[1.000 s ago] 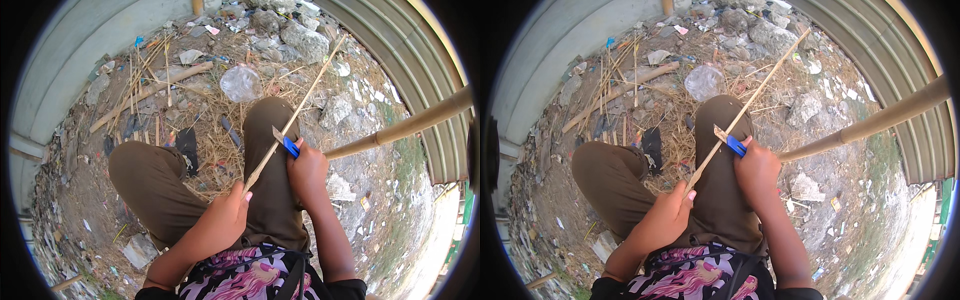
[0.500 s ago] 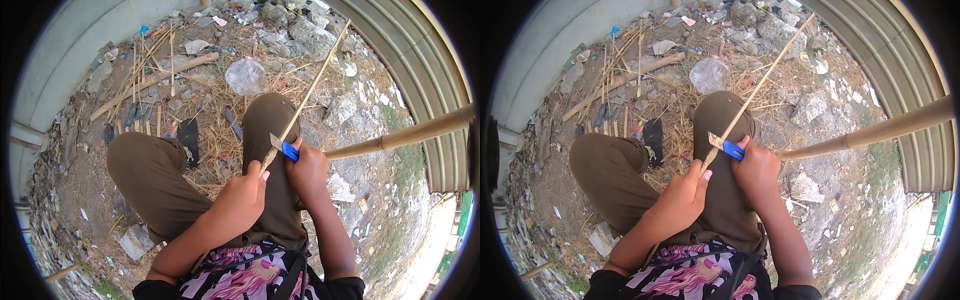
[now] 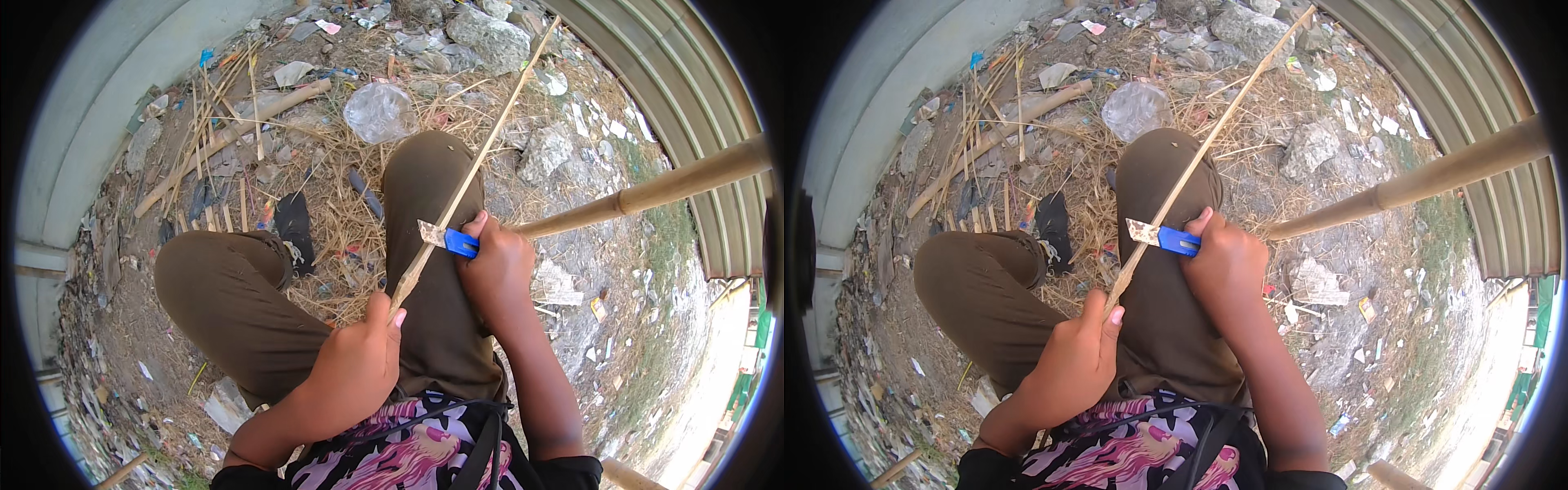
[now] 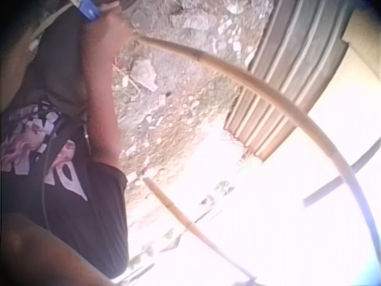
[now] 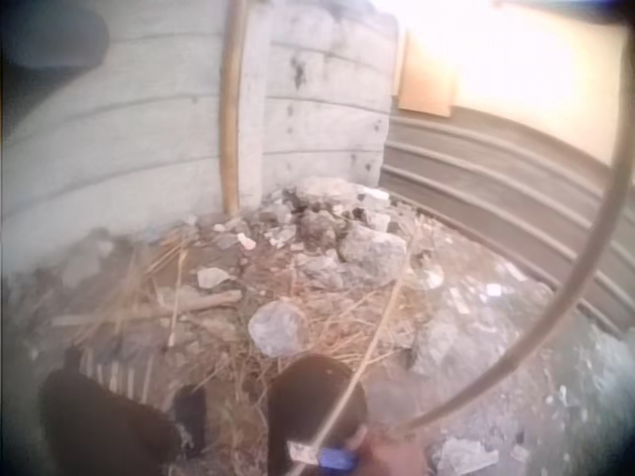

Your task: The person sits on the ground and uses a blue utility knife to shave and sharpen a thin wooden stick. They then switch to a machete to further refine the stick's shape and sharpness.

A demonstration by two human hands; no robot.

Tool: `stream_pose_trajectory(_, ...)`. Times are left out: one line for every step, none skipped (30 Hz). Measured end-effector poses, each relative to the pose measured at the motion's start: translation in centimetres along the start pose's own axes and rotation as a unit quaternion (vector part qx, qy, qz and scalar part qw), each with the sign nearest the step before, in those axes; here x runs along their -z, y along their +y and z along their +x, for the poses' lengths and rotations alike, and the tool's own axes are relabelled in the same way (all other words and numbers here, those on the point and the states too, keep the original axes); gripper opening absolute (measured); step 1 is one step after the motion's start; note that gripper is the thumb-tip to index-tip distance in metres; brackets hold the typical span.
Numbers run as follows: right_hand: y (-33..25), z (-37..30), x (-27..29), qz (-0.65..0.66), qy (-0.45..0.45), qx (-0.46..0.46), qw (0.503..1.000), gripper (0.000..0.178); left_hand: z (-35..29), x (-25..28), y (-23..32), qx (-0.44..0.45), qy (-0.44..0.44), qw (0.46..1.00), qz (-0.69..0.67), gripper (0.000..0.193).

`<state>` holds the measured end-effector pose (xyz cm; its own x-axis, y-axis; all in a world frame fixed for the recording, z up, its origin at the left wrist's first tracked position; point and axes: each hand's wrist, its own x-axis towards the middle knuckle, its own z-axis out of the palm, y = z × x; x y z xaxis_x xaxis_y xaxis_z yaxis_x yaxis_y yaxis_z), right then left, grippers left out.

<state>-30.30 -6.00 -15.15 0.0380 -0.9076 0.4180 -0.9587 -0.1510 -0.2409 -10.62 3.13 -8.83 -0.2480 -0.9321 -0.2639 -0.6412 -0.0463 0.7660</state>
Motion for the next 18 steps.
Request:
stream_pose_trajectory(0.0, -0.1, -0.1, 0.0, 0.0, 0.004, 1.0, 0.034, -0.3, 0.0, 0.0, 0.019, -0.008, 1.0, -0.013, 0.022)
stream_pose_trajectory(0.0, -0.3, -0.1, -0.002, 0.004, 0.003, 1.0, 0.033, -0.5, 0.0, -0.1, 0.008, -0.004, 1.0, 0.004, 0.021)
stream_pose_trajectory(0.0, -0.3, -0.2, -0.003, 0.009, 0.003, 1.0, 0.033, -0.8, 0.0, -0.2, -0.002, 0.001, 1.0, 0.02, 0.02)
stream_pose_trajectory(0.0, -0.3, -0.2, -0.004, 0.014, 0.004, 1.0, 0.033, -1.0, 0.0, -0.2, -0.012, 0.007, 0.999, 0.036, 0.019)
stream_pose_trajectory(0.0, -0.4, -0.2, -0.01, 0.018, 0.009, 1.0, 0.033, -1.2, 0.0, -0.3, -0.015, 0.008, 0.999, 0.033, 0.019)
stream_pose_trajectory(-0.1, -0.5, -0.1, -0.014, 0.024, 0.014, 1.0, 0.033, -1.4, 0.1, -0.4, -0.018, 0.008, 0.999, 0.033, 0.019)
stream_pose_trajectory(-0.2, -0.5, -0.1, -0.019, 0.029, 0.018, 0.999, 0.033, -1.6, 0.2, -0.5, -0.02, 0.008, 0.999, 0.032, 0.019)
stream_pose_trajectory(-0.3, -0.6, 0.0, -0.009, 0.018, 0.006, 1.0, 0.032, -1.7, 0.3, -0.4, -0.012, 0.002, 1.0, 0.024, 0.019)
stream_pose_trajectory(-0.4, -0.7, 0.1, 0.001, 0.006, -0.007, 1.0, 0.032, -1.9, 0.5, -0.2, -0.003, -0.005, 1.0, 0.015, 0.019)
stream_pose_trajectory(-0.5, -0.7, 0.2, 0.011, -0.006, -0.019, 1.0, 0.031, -2.2, 0.6, 0.1, 0.006, -0.011, 1.0, 0.007, 0.018)
stream_pose_trajectory(-0.4, -0.7, 0.3, 0.014, -0.028, -0.067, 0.997, 0.031, -2.8, 0.8, 0.3, 0.046, -0.035, 0.998, -0.005, 0.019)
stream_pose_trajectory(-0.2, -0.4, 0.5, 0.016, -0.049, -0.114, 0.992, 0.031, -3.8, 0.8, 0.6, 0.084, -0.058, 0.995, -0.016, 0.02)
stream_pose_trajectory(0.1, 0.0, 0.5, 0.018, -0.068, -0.161, 0.984, 0.031, -4.7, 0.8, 0.6, 0.121, -0.08, 0.989, -0.027, 0.021)
stream_pose_trajectory(0.8, 0.2, 0.5, 0.033, -0.068, -0.174, 0.982, 0.032, -6.1, 0.6, 0.0, 0.126, -0.083, 0.988, -0.027, 0.021)
stream_pose_trajectory(1.5, 0.2, 0.4, 0.05, -0.069, -0.187, 0.979, 0.033, -8.1, 0.7, -1.1, 0.134, -0.084, 0.987, -0.027, 0.021)
stream_pose_trajectory(2.1, 0.0, 0.5, 0.064, -0.07, -0.2, 0.975, 0.034, -9.3, 0.9, -1.9, 0.141, -0.087, 0.986, -0.029, 0.022)
stream_pose_trajectory(2.4, -0.3, 0.6, 0.066, -0.068, -0.204, 0.974, 0.035, -9.8, 1.2, -2.8, 0.144, -0.096, 0.984, -0.039, 0.022)
stream_pose_trajectory(2.7, -0.4, 1.0, 0.067, -0.066, -0.205, 0.974, 0.036, -10.3, 1.5, -3.5, 0.146, -0.103, 0.982, -0.053, 0.022)
